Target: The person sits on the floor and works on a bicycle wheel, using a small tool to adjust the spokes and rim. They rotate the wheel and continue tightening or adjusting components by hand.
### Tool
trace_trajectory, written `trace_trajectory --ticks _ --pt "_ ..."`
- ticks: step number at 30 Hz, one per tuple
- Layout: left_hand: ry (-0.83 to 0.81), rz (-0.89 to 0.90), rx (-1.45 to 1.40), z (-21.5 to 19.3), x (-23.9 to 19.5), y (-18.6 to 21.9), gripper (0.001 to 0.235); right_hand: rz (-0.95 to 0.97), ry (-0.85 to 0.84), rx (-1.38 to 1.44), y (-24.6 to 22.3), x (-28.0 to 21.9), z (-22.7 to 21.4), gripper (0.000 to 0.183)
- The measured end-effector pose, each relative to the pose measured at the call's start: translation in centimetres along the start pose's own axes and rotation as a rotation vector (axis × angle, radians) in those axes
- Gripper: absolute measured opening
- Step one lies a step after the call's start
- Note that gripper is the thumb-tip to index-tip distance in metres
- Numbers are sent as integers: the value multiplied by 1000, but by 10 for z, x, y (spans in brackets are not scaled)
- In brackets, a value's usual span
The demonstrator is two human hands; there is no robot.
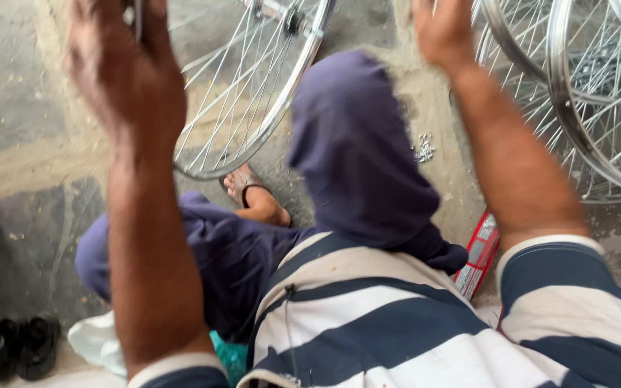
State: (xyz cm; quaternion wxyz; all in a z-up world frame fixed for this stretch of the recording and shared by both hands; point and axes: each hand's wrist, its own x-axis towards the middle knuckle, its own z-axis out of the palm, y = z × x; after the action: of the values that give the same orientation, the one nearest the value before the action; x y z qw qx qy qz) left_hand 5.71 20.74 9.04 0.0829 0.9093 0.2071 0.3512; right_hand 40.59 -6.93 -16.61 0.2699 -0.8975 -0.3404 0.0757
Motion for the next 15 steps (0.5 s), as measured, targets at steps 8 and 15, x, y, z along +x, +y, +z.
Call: trace_trajectory --ticks 8,15 --pt "-123 -7 10 -10 11 -3 49 -315 -410 -127 32 -96 149 51" --pt "-174 9 -32 -12 22 1 48 -352 -666 -387 -26 -71 182 42"
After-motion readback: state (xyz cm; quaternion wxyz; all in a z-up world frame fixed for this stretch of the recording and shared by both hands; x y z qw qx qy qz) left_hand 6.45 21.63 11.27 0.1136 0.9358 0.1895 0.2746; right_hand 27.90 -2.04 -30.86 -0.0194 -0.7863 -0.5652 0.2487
